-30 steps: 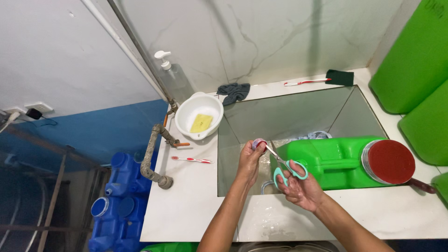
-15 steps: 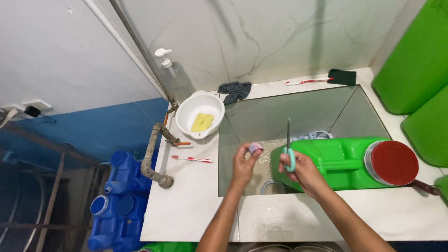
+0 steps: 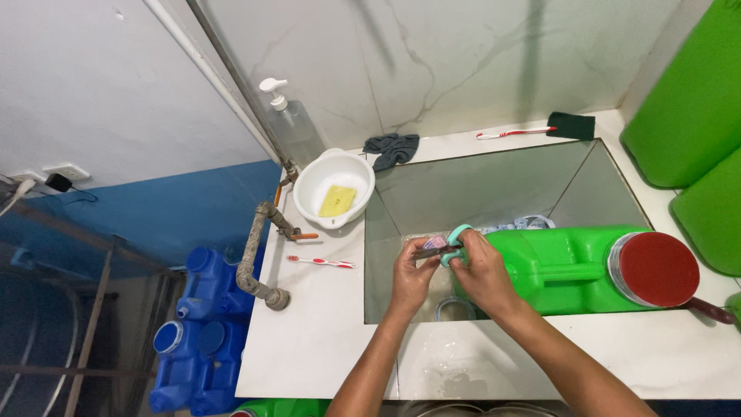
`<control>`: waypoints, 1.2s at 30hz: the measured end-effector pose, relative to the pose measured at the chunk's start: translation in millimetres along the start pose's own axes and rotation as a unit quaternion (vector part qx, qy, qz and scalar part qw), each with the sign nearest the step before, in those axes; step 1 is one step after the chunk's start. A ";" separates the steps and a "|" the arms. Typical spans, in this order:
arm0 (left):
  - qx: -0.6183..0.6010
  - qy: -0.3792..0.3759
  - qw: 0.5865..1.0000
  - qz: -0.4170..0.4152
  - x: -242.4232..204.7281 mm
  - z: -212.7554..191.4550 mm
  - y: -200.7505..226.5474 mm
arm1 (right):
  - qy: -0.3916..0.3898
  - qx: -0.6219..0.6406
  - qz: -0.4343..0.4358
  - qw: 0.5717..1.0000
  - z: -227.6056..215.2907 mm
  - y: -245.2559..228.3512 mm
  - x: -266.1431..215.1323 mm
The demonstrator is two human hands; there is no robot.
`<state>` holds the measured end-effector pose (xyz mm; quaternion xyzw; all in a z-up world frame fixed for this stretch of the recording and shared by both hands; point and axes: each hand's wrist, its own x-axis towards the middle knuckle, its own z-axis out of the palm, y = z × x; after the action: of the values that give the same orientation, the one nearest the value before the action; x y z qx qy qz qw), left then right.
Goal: The person cleans a green plastic container by removing a label with scissors, scrubbing the exterior and interior with a sponge and toothbrush, rinsing with water, and replacing the red cap. The person handles the container, scissors, sponge, toothbrush, and cap during the process.
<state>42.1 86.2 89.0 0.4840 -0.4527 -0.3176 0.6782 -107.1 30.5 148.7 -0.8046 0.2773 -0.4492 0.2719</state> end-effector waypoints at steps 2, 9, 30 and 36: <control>0.061 0.005 0.997 0.047 -0.3 -2.3 1.2 | 0.015 0.017 0.009 1.000 5.0 5.1 -0.9; 0.002 -0.031 0.996 0.083 -2.6 -10.8 -20.8 | 0.031 0.360 0.208 0.909 8.2 52.9 8.9; 0.369 -0.048 0.909 0.190 12.6 -3.2 33.1 | 0.045 0.213 0.128 0.968 16.9 55.2 19.2; 0.340 -0.055 0.938 0.031 12.3 -4.2 18.1 | 0.029 0.375 0.179 0.909 19.7 67.4 15.8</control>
<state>50.7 83.0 109.4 0.6532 -0.5850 -0.1498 0.4568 -96.4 -23.7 102.7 -0.5668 0.2352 -0.4867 0.6217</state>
